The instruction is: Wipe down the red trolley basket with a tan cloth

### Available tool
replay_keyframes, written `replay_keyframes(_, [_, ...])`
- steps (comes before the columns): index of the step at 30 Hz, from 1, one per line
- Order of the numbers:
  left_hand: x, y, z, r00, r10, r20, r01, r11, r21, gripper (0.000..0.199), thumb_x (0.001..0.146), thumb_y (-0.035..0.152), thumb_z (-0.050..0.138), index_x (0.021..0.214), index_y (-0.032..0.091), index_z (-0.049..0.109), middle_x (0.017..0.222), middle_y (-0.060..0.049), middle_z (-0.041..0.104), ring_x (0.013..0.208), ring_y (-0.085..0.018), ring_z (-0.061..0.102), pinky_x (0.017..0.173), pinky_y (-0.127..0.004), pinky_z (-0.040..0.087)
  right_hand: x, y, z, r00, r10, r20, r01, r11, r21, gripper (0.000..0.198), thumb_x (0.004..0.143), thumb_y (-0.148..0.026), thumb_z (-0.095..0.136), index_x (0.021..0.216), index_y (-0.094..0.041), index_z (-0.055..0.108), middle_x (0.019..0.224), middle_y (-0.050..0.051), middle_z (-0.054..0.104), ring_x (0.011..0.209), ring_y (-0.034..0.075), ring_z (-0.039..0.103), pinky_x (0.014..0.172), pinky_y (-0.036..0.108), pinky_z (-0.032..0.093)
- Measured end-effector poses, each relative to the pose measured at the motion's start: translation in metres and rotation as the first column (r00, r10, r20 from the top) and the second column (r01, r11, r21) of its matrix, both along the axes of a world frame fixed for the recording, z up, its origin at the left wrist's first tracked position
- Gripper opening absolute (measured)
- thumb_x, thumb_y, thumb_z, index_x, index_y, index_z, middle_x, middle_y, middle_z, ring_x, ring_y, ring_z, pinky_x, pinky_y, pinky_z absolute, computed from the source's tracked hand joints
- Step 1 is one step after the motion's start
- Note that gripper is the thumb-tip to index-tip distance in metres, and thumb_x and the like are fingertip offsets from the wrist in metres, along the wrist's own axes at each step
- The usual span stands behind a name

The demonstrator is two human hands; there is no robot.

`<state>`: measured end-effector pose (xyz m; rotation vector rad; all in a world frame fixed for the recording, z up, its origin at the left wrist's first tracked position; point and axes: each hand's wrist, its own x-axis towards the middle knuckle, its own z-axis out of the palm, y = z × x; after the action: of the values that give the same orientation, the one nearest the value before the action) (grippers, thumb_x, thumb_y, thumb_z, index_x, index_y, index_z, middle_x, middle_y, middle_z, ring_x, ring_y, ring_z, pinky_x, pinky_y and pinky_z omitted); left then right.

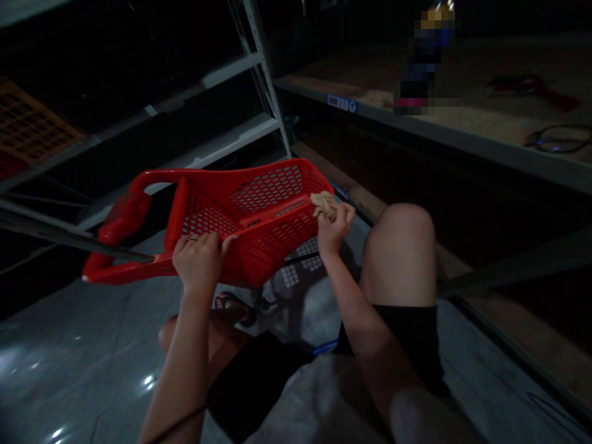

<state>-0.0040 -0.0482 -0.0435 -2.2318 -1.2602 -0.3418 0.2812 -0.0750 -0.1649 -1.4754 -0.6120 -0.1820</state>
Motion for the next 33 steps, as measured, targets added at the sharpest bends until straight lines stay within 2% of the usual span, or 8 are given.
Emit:
replay_keyframes(4, [0.003,0.0,0.0,1.0,-0.004,0.009,0.004,1.0,0.024,0.045,0.104,0.048,0.04,0.076,0.021,0.063,0.076,-0.012,0.072,0.079,-0.029,0.064,0.083,-0.042,0.041,0.012,0.011,-0.005,0.999,-0.03,-0.038,0.029,0.999,-0.027,0.021,0.075,-0.012,0.057,0.094,-0.02,0.06,0.102,0.006,0.055,0.099,0.02,0.057,0.097,0.039,0.051])
replay_keyframes(10, [0.007,0.001,0.005,1.0,0.0,-0.013,0.0,1.0,0.026,0.043,0.104,0.046,0.04,0.077,0.021,0.063,0.076,-0.012,0.072,0.079,-0.029,0.064,0.084,-0.042,0.041,-0.144,-0.009,-0.024,0.91,0.404,0.092,-0.396,0.914,-0.09,0.027,0.076,-0.009,0.062,0.098,-0.024,0.064,0.106,0.004,0.061,0.097,0.02,0.067,0.088,0.032,0.058])
replay_keyframes(12, [0.005,0.002,0.005,1.0,0.004,-0.012,-0.004,0.999,0.036,0.043,0.104,0.046,0.041,0.076,0.021,0.063,0.076,-0.012,0.072,0.079,-0.029,0.063,0.083,-0.042,0.04,-0.164,-0.014,-0.028,0.855,0.501,0.131,-0.491,0.865,-0.105,0.03,0.074,-0.005,0.062,0.095,-0.026,0.066,0.104,0.002,0.064,0.093,0.019,0.069,0.083,0.029,0.059])
replay_keyframes(17, [-0.003,0.001,0.006,1.0,0.014,-0.023,-0.013,0.999,0.043,0.045,0.104,0.05,0.041,0.076,0.022,0.063,0.075,-0.011,0.071,0.078,-0.028,0.062,0.082,-0.041,0.04,-0.065,0.008,-0.023,0.987,0.153,-0.045,-0.155,0.987,-0.041,0.018,0.077,-0.018,0.062,0.095,-0.021,0.058,0.098,0.005,0.06,0.091,0.021,0.06,0.083,0.036,0.053])
replay_keyframes(22, [-0.004,-0.001,0.006,1.0,0.029,-0.008,-0.029,1.0,0.009,0.046,0.103,0.05,0.042,0.076,0.021,0.063,0.076,-0.012,0.071,0.079,-0.029,0.062,0.084,-0.042,0.04,0.016,0.034,-0.013,0.979,-0.161,-0.126,0.163,0.987,0.009,0.016,0.077,-0.021,0.06,0.092,-0.021,0.056,0.098,0.005,0.057,0.095,0.022,0.057,0.092,0.041,0.05])
replay_keyframes(27, [-0.001,0.002,0.005,0.999,0.044,0.008,-0.044,0.999,-0.001,0.045,0.104,0.049,0.041,0.077,0.02,0.064,0.077,-0.012,0.072,0.08,-0.029,0.063,0.085,-0.042,0.04,-0.112,0.01,-0.04,0.99,0.136,0.035,-0.134,0.99,-0.049,0.023,0.081,-0.012,0.057,0.101,-0.023,0.06,0.111,0.009,0.059,0.103,0.024,0.063,0.091,0.039,0.055])
replay_keyframes(30, [-0.001,0.004,0.006,0.998,0.057,0.015,-0.056,0.998,-0.011,0.047,0.104,0.05,0.039,0.077,0.021,0.064,0.078,-0.012,0.072,0.081,-0.029,0.063,0.084,-0.042,0.04,-0.203,-0.017,-0.067,0.856,0.493,0.154,-0.484,0.87,-0.097,0.029,0.074,-0.006,0.058,0.092,-0.027,0.062,0.097,0.001,0.062,0.082,0.018,0.067,0.069,0.028,0.058])
replay_keyframes(33, [-0.003,0.004,0.006,0.997,0.07,0.043,-0.067,0.996,-0.063,0.048,0.103,0.051,0.038,0.079,0.021,0.065,0.08,-0.013,0.072,0.082,-0.03,0.063,0.085,-0.044,0.04,-0.23,-0.025,-0.079,0.819,0.564,0.106,-0.557,0.826,-0.088,0.03,0.072,-0.005,0.056,0.09,-0.028,0.062,0.09,0.0,0.063,0.076,0.017,0.065,0.064,0.028,0.057])
